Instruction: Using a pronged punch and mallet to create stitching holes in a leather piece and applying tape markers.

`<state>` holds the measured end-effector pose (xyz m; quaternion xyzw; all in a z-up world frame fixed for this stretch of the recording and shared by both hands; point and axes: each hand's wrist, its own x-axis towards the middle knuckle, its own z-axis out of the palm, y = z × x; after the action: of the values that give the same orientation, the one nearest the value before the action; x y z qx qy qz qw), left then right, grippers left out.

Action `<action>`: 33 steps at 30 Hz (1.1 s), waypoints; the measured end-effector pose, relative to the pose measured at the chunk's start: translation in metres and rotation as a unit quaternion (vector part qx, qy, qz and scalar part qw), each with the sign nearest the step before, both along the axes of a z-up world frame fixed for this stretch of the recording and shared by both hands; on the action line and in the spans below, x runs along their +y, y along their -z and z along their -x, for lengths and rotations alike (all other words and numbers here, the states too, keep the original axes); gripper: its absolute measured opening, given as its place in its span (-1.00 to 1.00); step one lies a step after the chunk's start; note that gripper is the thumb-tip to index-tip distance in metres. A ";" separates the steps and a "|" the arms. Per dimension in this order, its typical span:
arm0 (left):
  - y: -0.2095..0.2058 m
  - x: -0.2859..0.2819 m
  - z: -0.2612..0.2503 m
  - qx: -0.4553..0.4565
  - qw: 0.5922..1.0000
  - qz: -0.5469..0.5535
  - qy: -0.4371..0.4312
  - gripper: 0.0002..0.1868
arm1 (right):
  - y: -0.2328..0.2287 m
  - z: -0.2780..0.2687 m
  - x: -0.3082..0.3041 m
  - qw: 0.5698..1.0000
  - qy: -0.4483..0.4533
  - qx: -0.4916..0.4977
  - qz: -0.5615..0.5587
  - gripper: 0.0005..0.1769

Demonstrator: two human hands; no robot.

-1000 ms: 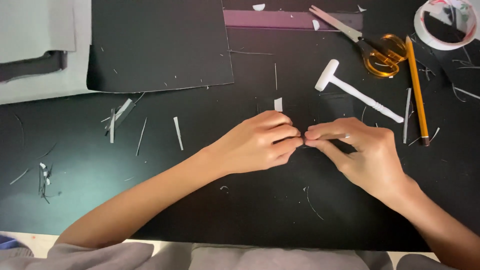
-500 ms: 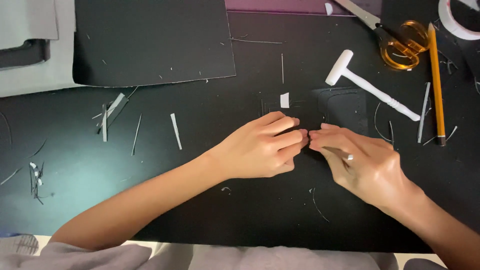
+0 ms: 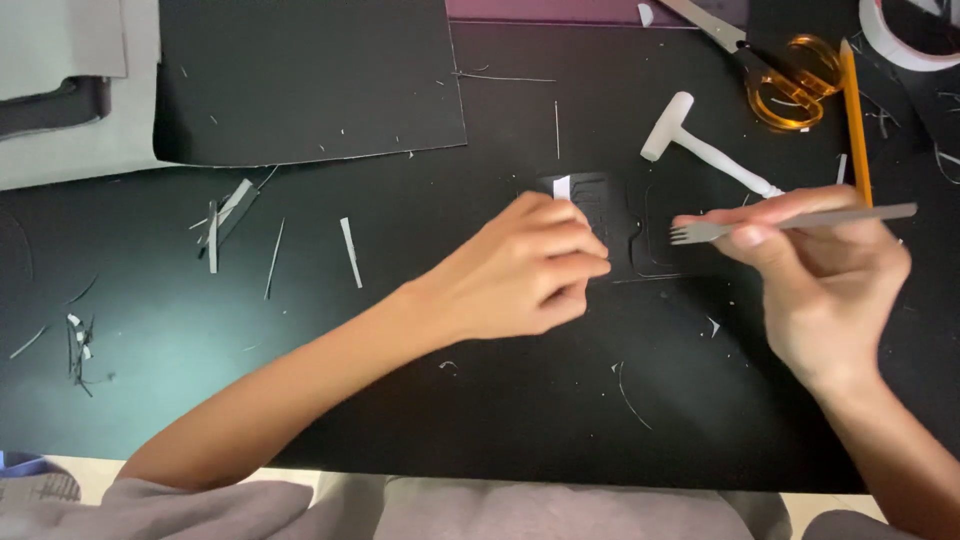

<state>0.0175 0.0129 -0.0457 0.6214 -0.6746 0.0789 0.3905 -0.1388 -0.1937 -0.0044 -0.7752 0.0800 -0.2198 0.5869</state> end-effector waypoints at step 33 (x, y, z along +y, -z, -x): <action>-0.049 0.024 -0.036 0.562 0.817 -0.059 -0.114 -0.64 | -0.002 0.021 -0.037 0.939 0.048 0.074 -0.332 -0.88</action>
<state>0.0536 0.0369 0.0029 0.6523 -0.2654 -0.2798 0.6526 -0.1597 -0.2304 -0.0027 -0.5454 0.2288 -0.1503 0.7922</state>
